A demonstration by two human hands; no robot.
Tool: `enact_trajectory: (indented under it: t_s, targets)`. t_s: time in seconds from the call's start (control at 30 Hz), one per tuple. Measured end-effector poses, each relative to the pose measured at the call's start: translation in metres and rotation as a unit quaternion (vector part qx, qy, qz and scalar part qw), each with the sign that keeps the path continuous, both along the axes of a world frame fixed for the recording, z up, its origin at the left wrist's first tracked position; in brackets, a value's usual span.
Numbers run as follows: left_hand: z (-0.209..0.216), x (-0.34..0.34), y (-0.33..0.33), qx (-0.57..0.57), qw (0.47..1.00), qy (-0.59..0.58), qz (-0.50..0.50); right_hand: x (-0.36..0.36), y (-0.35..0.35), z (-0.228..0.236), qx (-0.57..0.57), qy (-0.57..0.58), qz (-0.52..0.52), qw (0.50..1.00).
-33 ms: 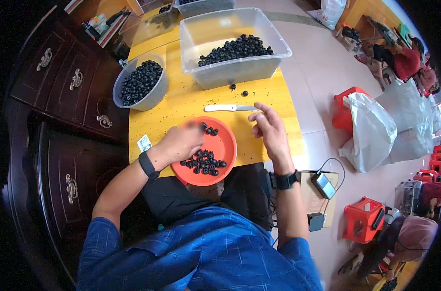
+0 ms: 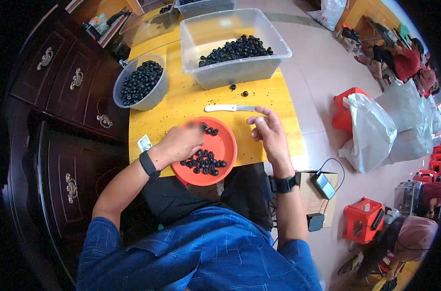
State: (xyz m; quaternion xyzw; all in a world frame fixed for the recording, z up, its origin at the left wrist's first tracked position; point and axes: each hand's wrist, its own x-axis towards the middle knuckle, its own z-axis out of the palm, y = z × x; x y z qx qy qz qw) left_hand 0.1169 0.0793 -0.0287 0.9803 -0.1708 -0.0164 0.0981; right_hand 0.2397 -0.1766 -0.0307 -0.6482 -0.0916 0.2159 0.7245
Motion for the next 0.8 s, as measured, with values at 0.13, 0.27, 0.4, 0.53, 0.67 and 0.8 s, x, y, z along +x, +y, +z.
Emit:
enact_trajectory:
  t_s: [0.13, 0.27, 0.4, 0.53, 0.67, 0.8]
  targets:
    - [-0.003, 0.002, -0.004, 0.038, 0.999, -0.02, -0.017, -0.023, -0.012, -0.006, 0.087, 0.073, 0.036, 0.993]
    - [-0.006, 0.006, -0.005, 0.051, 0.998, -0.023, -0.025, -0.042, -0.012, -0.009, 0.146, 0.098, 0.079, 0.981]
    - [0.012, 0.002, -0.006, -0.033, 0.999, -0.033, 0.017, -0.061, -0.002, 0.0, 0.175, 0.13, 0.104, 0.97]
    - [0.05, -0.013, -0.029, -0.294, 0.949, -0.064, 0.095, -0.071, 0.002, -0.007, 0.244, 0.163, 0.143, 0.945]
    - [0.055, -0.035, -0.046, -0.458, 0.878, -0.043, 0.132, -0.08, 0.013, -0.006, 0.297, 0.172, 0.181, 0.922]
    - [0.065, -0.045, -0.054, -0.435, 0.887, -0.085, 0.127, -0.085, 0.02, -0.006, 0.298, 0.184, 0.19, 0.917]
